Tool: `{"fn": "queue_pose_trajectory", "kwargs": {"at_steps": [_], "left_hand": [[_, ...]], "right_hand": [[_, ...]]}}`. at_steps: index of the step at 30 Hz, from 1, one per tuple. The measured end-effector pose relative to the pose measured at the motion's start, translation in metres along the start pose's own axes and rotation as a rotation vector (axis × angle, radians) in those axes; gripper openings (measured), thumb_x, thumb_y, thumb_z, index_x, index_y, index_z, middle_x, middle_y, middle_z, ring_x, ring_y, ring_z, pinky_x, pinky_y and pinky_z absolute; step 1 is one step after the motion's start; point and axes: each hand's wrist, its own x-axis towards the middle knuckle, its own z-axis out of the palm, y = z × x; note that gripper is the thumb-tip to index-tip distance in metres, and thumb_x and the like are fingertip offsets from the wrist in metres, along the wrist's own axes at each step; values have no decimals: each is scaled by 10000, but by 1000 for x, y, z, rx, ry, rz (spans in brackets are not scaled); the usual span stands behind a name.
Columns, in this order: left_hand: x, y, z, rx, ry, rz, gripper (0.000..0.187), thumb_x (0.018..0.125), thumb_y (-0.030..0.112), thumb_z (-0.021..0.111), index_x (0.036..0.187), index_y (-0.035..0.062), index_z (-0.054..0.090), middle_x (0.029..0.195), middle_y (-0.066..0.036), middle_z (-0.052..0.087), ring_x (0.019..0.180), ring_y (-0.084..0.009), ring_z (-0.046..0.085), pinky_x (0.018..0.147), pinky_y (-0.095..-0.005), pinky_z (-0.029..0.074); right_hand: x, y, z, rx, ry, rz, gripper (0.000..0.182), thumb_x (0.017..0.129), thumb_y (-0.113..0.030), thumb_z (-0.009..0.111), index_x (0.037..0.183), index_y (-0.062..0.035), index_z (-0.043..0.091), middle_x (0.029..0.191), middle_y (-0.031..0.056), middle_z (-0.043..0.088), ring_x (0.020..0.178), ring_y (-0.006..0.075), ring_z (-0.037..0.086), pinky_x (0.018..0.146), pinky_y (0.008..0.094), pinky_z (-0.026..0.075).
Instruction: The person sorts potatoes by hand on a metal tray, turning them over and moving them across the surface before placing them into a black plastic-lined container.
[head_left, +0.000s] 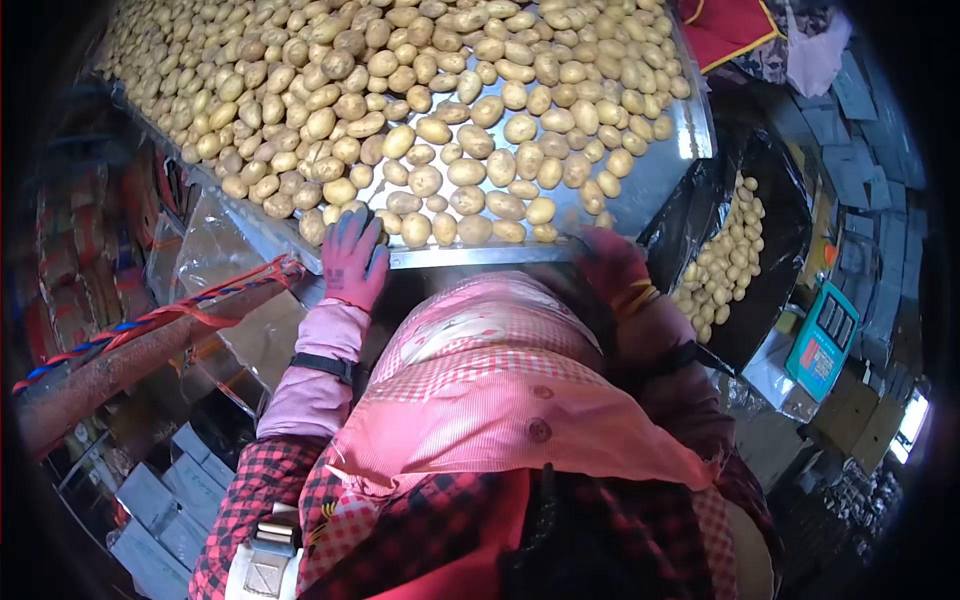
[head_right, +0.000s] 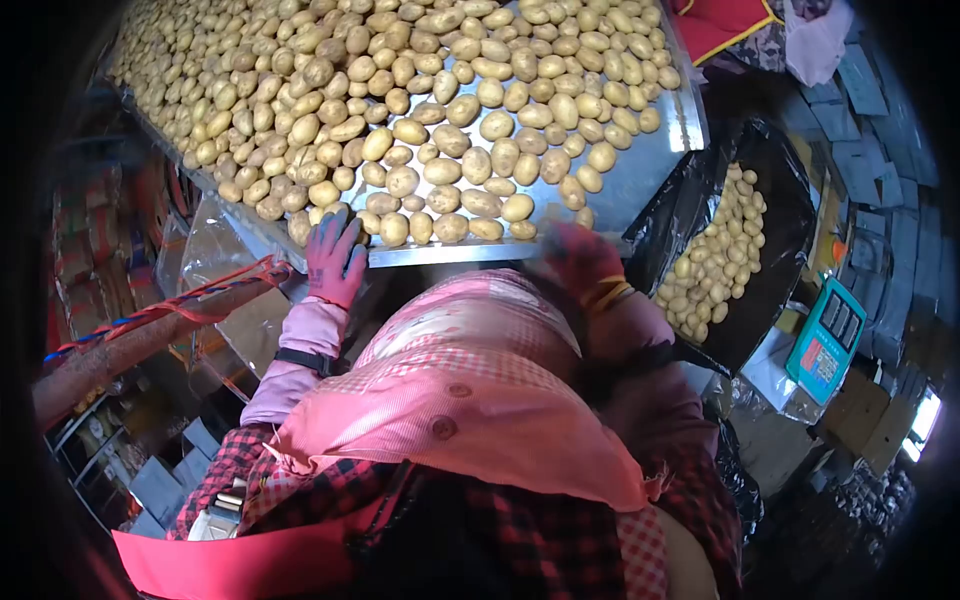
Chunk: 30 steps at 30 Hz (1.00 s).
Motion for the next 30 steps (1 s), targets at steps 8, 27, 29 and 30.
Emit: {"fn": "queue_pose_trajectory", "kwargs": {"at_steps": [8, 27, 29, 30], "left_hand": [[-21, -2, 3, 83, 93, -202, 594, 819, 305, 656, 1339, 52, 523, 1322, -188, 533, 1226, -381, 487, 1111, -563, 252], [-41, 14, -13, -306, -22, -159, 438, 874, 224, 633, 1293, 100, 593, 1358, -161, 562, 1318, -366, 460, 1156, -518, 259], [-41, 13, -13, -312, -28, -181, 433, 874, 223, 635, 1288, 102, 598, 1351, -163, 567, 1313, -369, 465, 1154, -514, 265], [-40, 12, -14, -317, -22, -182, 424, 873, 221, 638, 1279, 103, 606, 1336, -164, 577, 1301, -369, 477, 1148, -510, 277]], "right_hand": [[25, -25, -6, 7, -39, 52, 515, 853, -346, 662, 1304, -123, 554, 1218, 161, 627, 1103, 353, 609, 939, 447, 494], [54, -65, 16, -26, -258, -274, 487, 852, -268, 662, 1313, -142, 570, 1210, 155, 622, 1119, 352, 590, 979, 439, 465], [52, -57, 8, 12, -243, -114, 475, 852, -241, 668, 1314, -171, 584, 1129, 147, 659, 1037, 345, 634, 933, 421, 498], [57, -65, -4, -15, -262, -31, 483, 849, -239, 676, 1319, -179, 585, 1088, 152, 677, 992, 344, 656, 889, 406, 521]]}}
